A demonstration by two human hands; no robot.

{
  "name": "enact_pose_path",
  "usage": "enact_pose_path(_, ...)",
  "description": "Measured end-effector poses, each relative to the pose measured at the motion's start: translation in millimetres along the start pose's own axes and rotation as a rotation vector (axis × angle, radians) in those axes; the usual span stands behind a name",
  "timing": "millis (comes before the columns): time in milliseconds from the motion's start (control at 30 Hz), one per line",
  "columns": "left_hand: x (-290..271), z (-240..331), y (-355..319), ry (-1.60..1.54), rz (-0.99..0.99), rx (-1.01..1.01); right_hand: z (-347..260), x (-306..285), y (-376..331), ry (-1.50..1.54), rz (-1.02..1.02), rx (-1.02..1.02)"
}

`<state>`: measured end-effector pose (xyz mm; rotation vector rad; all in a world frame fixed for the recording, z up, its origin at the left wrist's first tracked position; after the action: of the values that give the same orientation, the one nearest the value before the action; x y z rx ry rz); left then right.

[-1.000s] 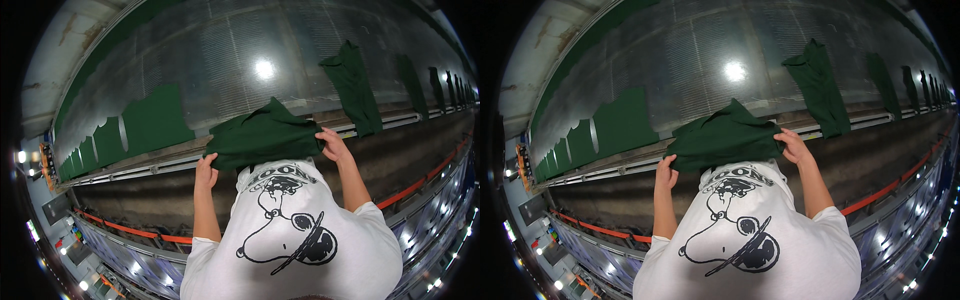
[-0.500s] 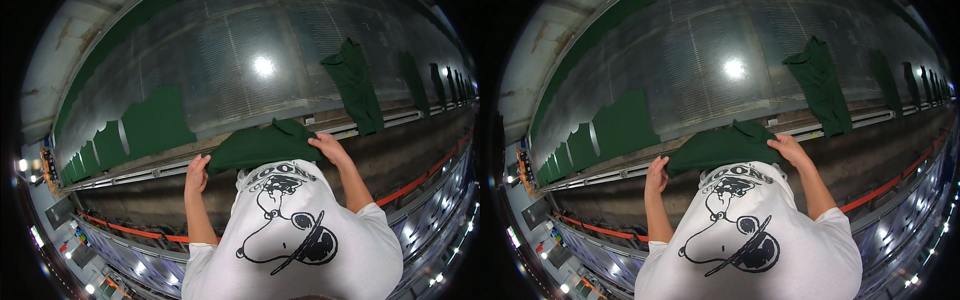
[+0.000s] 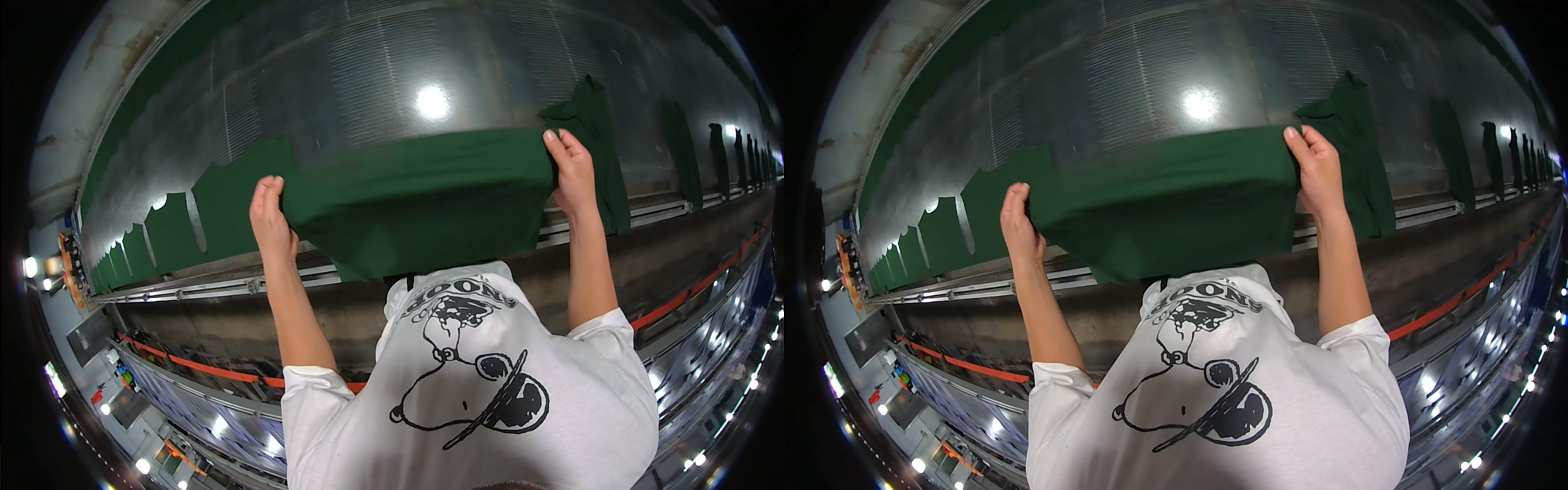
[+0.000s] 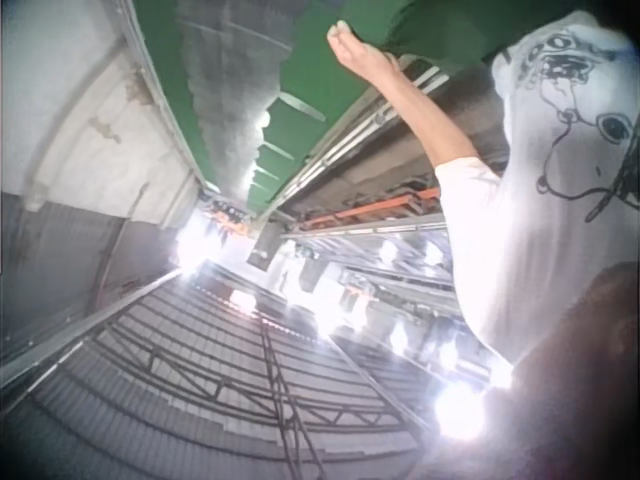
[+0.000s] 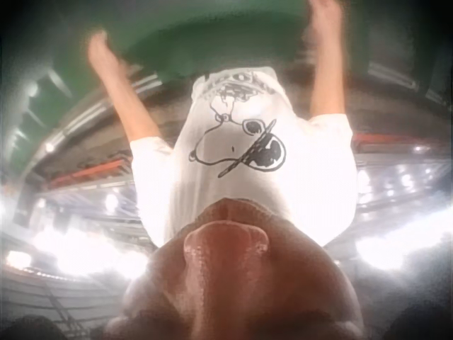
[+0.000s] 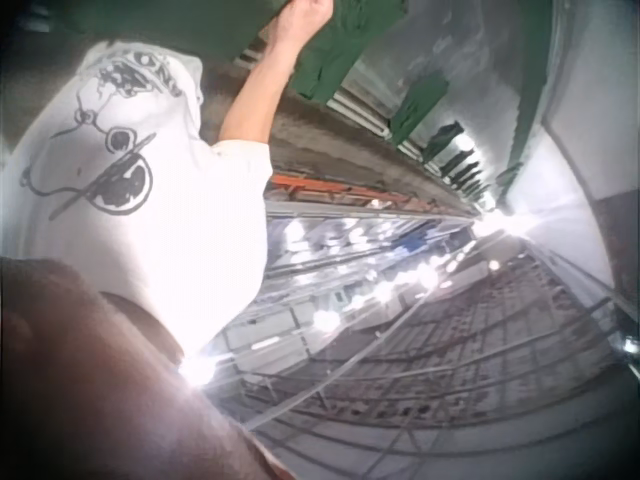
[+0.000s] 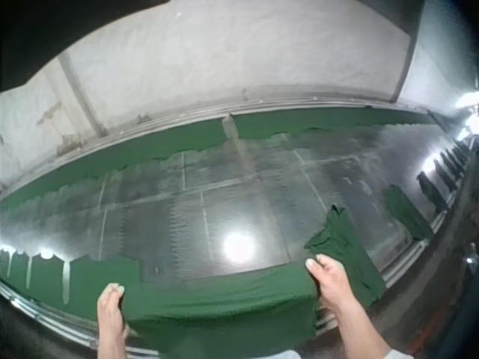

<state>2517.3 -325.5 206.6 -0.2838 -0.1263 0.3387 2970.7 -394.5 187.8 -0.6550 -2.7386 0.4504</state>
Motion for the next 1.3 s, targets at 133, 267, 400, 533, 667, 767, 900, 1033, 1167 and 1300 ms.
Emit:
enact_pose_path(133,20,-1,35,-0.101,0.005,0.113,-4,11,28,0.027,0.043,-0.083)
enact_pose_path(267,20,-51,79,0.012,0.069,0.131,28,20,60,-0.099,0.088,-0.095)
enact_pose_path(400,10,-128,113,0.219,0.127,0.0,91,14,96,-0.219,0.118,0.025)
enact_pose_path(533,6,-160,110,0.313,0.167,-0.11,121,5,95,-0.372,0.158,0.131)
enact_pose_path(667,-2,-171,100,0.195,0.191,-0.166,125,5,84,-0.335,0.189,0.234)
enact_pose_path(767,-1,-165,95,0.213,0.206,-0.177,129,4,79,-0.297,0.228,0.258)
enact_pose_path(900,-10,-168,90,0.277,0.222,-0.189,130,2,78,-0.3,0.221,0.266)
enact_pose_path(1033,-15,-173,83,0.273,0.238,-0.226,133,-5,77,-0.331,0.221,0.247)
enact_pose_path(1167,-26,-184,78,0.285,0.241,-0.221,135,-10,75,-0.337,0.23,0.275)
enact_pose_path(1300,-25,-185,74,0.291,0.228,-0.21,138,-13,71,-0.31,0.252,0.272)
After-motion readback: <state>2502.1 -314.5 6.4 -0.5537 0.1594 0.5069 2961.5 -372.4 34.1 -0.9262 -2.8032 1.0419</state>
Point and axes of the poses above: each hand's wrist, its own y-axis towards the middle knuckle, its own x-axis out of the palm, z = x × y, the point moved 1 cm from there along y, towards the middle knuckle, and after that the axes turned 6 degrees about z, right-handed, at the moved point
